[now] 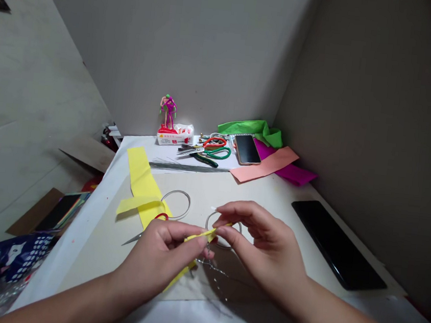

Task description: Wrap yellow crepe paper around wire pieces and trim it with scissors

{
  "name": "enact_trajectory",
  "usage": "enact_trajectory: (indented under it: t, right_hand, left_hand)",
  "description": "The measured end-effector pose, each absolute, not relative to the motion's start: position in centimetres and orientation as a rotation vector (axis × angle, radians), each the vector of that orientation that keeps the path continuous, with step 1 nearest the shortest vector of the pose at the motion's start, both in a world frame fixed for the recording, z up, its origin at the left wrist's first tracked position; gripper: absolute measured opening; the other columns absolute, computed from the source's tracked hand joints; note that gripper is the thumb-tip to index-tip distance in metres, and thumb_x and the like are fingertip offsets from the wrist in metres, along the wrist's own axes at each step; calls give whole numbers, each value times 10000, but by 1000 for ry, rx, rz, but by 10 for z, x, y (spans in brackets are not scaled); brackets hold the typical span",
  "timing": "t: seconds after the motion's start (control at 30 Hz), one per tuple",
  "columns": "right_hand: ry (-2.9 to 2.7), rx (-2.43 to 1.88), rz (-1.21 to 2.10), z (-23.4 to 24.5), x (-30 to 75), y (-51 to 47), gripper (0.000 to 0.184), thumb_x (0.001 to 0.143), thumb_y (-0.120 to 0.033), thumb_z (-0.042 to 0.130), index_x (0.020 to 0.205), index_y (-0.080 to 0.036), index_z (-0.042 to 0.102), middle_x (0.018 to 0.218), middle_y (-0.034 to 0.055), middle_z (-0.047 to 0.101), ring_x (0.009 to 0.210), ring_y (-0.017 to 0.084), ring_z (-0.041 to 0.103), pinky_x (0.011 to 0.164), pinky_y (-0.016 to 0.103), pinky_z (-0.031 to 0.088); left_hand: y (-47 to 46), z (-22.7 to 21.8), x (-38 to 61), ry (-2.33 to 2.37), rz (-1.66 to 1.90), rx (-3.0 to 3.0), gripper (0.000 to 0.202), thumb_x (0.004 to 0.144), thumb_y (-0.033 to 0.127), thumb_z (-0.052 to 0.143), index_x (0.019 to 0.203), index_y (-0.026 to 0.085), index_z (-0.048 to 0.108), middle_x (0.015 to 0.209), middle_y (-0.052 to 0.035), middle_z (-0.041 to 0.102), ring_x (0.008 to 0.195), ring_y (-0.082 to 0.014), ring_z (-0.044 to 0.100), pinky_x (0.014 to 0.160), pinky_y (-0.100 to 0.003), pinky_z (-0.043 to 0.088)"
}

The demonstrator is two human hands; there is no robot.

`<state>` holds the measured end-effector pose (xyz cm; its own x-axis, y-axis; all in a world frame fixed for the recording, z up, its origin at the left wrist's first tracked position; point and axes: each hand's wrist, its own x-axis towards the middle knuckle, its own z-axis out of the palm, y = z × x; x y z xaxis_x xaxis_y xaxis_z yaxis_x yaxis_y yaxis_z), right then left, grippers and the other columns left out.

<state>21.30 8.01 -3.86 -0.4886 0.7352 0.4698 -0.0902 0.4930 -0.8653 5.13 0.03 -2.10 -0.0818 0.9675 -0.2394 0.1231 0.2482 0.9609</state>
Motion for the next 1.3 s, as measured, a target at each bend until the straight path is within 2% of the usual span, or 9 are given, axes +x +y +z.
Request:
enact_trajectory:
  t: [0.1,0.3,0.47,0.73,0.87,1.03,1.17,1.3]
  right_hand:
    - [-1796,-584,1101,-42,210,81,215,805,-93,636,984,-212,620,861,9,677,782,144,665,730,269,541]
    - [-1909,-611,1186,-39,208,82,204,842,-116,575,1023,-207,597,860,18,667,785,151,649,727,281,532]
    - [-1921,-584,1199,-37,210,81,176,849,-122,560,1005,-201,582,894,30,650,806,151,632,749,283,523]
    - [-1956,-595,1234,-39,211,79,191,862,-120,533,1026,-218,531,867,14,604,801,145,612,738,277,510]
    - [-1970,-545,1274,-35,214,76,260,862,-104,523,1085,-234,500,870,6,598,814,139,614,773,274,511]
    - [-2022,-427,1218,-31,217,74,457,792,-3,505,1175,-249,466,992,20,574,939,138,595,821,246,509]
    - [-2066,-325,1042,-37,215,76,498,767,32,503,1182,-241,477,990,25,581,924,145,579,822,274,497]
    - [-2063,-211,915,-42,214,78,507,757,44,509,1181,-234,489,974,50,597,878,176,569,758,329,507]
  left_hand:
    - [3,-20,51,1447,1026,1054,216,828,288,626,953,179,764,775,-60,752,748,-176,664,716,-249,491]
    - [3,-16,53,1563,1022,1089,183,808,246,632,881,158,775,675,-42,729,684,-163,655,664,-227,495]
    - [2,-16,54,1601,1026,1121,165,803,236,630,834,168,777,678,-31,726,677,-155,640,649,-218,479]
    - [3,-17,49,1389,1029,1004,218,830,239,573,734,151,748,689,-57,727,702,-170,649,717,-252,484]
    - [2,-16,45,1382,1021,1005,248,839,244,550,692,146,724,656,-54,710,685,-171,636,732,-266,478]
    - [2,-10,43,1376,1001,989,275,842,254,542,635,160,696,627,-33,694,652,-158,619,746,-262,471]
    - [0,-8,43,1344,1011,949,261,816,228,546,592,168,665,609,-24,683,617,-152,610,704,-256,470]
    - [1,-8,44,1324,1015,908,236,797,227,553,595,161,656,573,-26,670,603,-151,611,671,-250,464]
